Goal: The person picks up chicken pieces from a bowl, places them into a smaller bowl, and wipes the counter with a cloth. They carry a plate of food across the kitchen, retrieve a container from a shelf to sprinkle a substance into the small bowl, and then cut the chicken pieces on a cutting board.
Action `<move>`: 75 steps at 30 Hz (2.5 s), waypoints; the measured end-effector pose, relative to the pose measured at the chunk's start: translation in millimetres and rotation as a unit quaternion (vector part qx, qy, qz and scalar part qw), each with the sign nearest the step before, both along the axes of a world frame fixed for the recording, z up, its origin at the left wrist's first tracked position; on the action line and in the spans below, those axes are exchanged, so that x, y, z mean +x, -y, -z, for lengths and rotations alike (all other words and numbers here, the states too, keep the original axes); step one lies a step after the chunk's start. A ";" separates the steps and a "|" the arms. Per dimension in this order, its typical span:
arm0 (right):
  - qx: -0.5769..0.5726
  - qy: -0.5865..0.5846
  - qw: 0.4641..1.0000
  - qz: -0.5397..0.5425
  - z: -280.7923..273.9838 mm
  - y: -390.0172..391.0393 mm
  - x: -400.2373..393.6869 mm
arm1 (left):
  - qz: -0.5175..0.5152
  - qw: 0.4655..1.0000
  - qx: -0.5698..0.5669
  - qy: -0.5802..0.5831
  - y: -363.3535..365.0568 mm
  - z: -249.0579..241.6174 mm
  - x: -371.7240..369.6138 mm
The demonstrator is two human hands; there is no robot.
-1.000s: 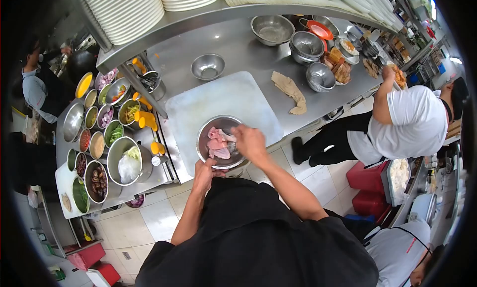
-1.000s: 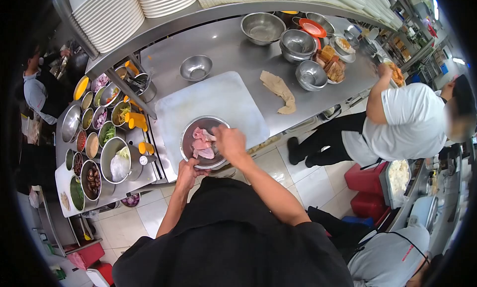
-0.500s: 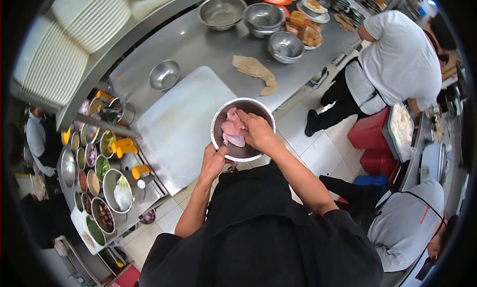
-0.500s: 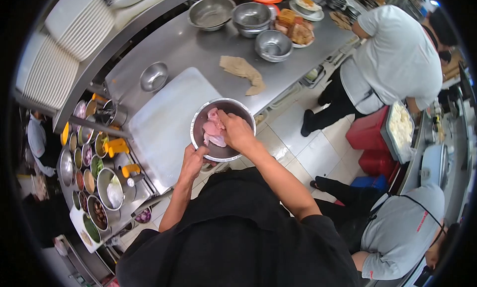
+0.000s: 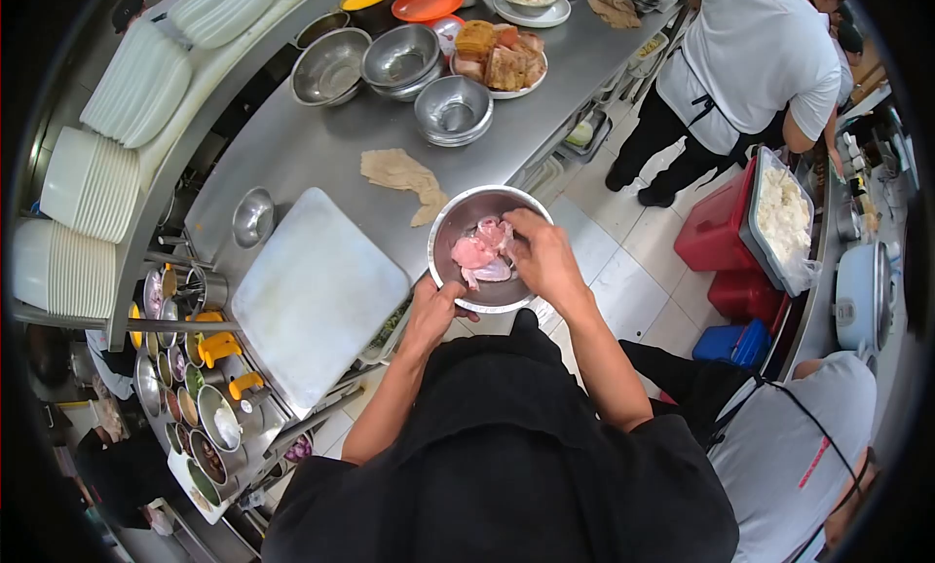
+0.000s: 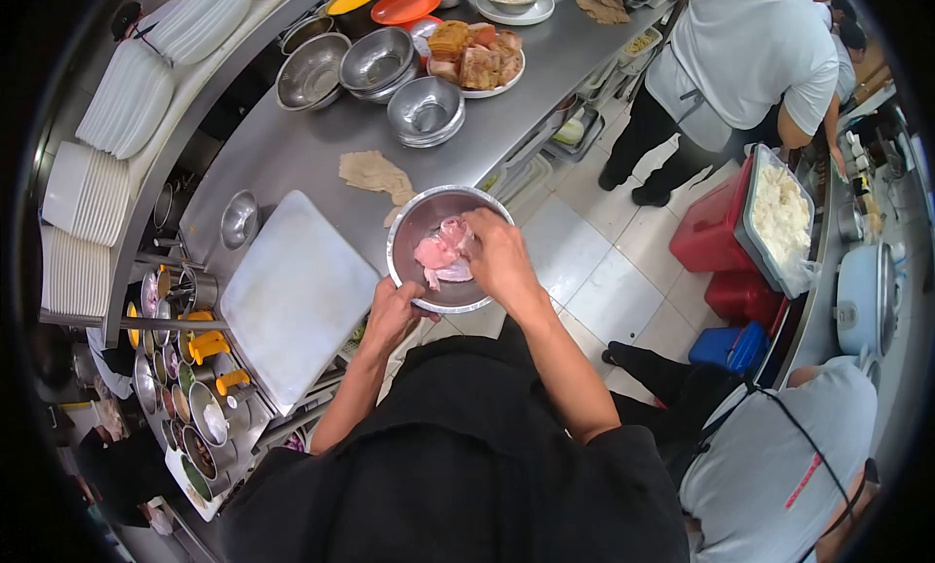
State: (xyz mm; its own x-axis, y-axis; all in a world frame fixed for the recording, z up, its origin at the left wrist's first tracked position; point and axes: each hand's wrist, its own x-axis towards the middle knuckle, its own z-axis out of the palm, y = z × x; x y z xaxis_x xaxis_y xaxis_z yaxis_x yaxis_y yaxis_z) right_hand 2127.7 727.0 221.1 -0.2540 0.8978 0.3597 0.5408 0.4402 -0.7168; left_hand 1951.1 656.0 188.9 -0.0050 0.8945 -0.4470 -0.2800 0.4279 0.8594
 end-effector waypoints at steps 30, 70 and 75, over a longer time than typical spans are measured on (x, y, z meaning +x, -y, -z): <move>-0.114 0.188 0.963 -0.154 52.0 -34.8 109.9 | 0.132 0.980 -0.116 -0.088 -50.5 0.9 122.2; -0.029 0.088 0.702 -0.706 9.5 390.6 -381.1 | -0.597 0.802 -0.021 0.019 506.1 -5.5 -169.5; -0.110 -0.030 0.774 -0.623 -20.2 377.4 -412.4 | -0.582 0.812 0.005 0.038 507.6 -14.3 -213.8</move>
State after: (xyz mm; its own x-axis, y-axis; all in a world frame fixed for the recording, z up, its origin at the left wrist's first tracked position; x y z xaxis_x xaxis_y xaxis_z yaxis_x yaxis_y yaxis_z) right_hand 1715.3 349.6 241.2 -0.9607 0.0099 0.2774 -0.2425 0.4560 -0.8563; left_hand 1737.4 148.4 203.2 -0.8233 0.3065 -0.4777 -0.5416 -0.1725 0.8227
